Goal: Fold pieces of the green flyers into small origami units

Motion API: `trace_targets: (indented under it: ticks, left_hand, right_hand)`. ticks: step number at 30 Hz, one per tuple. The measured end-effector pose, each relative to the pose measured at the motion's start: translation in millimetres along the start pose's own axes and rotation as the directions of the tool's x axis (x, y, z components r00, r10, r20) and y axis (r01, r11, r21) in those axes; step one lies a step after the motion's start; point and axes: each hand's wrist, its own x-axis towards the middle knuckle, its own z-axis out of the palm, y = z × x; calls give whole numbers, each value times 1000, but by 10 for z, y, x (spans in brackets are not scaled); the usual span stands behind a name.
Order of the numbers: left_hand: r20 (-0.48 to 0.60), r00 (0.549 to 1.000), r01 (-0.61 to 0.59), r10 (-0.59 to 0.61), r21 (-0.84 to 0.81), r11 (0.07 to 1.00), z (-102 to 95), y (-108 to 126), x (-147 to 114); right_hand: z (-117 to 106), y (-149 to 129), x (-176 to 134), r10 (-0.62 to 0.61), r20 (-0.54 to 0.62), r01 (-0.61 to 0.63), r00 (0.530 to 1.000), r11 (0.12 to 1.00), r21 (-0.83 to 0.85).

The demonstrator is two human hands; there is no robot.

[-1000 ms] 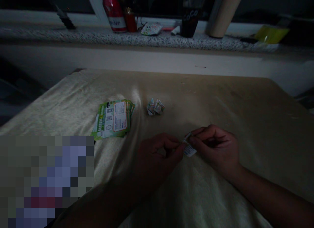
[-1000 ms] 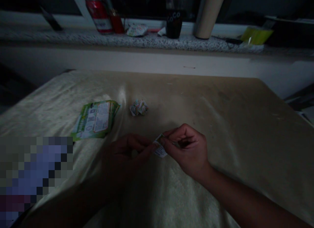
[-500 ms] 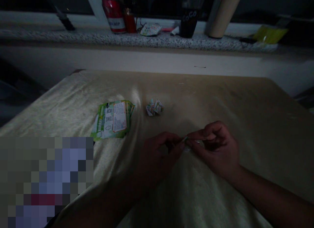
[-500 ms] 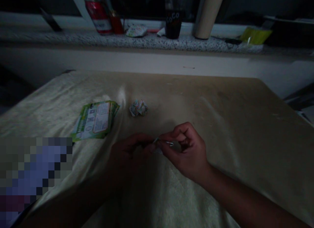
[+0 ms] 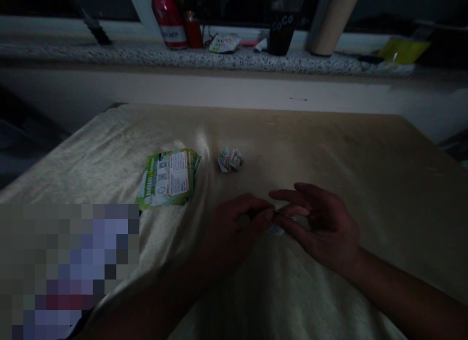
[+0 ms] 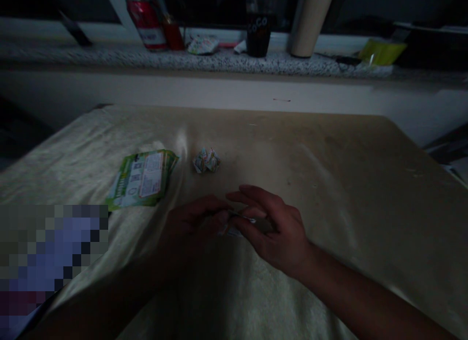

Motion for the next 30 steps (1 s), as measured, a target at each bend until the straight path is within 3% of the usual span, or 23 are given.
trace_targets:
  ticks: [3, 6, 9, 14, 20, 30]
  left_hand:
    - [-21, 998, -55, 56, 46, 997, -3, 35, -2]
    - [-108, 984, -134, 145, 101, 986, -4, 69, -15]
    - [-175, 962, -186, 210, 143, 972, -7, 65, -30]
    - [-144, 955, -236, 261, 169, 957, -9, 33, -45]
    - [-114, 943, -293, 314, 164, 942, 17, 49, -54]
    - [-67, 970, -229, 235, 92, 969, -17, 37, -24]
  right_hand:
    - [10, -21, 9, 42, 20, -43, 999, 997, 61]
    - [17, -44, 43, 179, 52, -186, 982, 963, 195]
    - [1, -36, 85, 245, 121, -264, 962, 946, 186]
    - [-27, -13, 121, 246, 152, -256, 957, 965, 48]
    - [-20, -45, 139, 216, 154, -220, 964, 976, 7]
    - [-56, -72, 152, 191, 155, -182, 969, 981, -74]
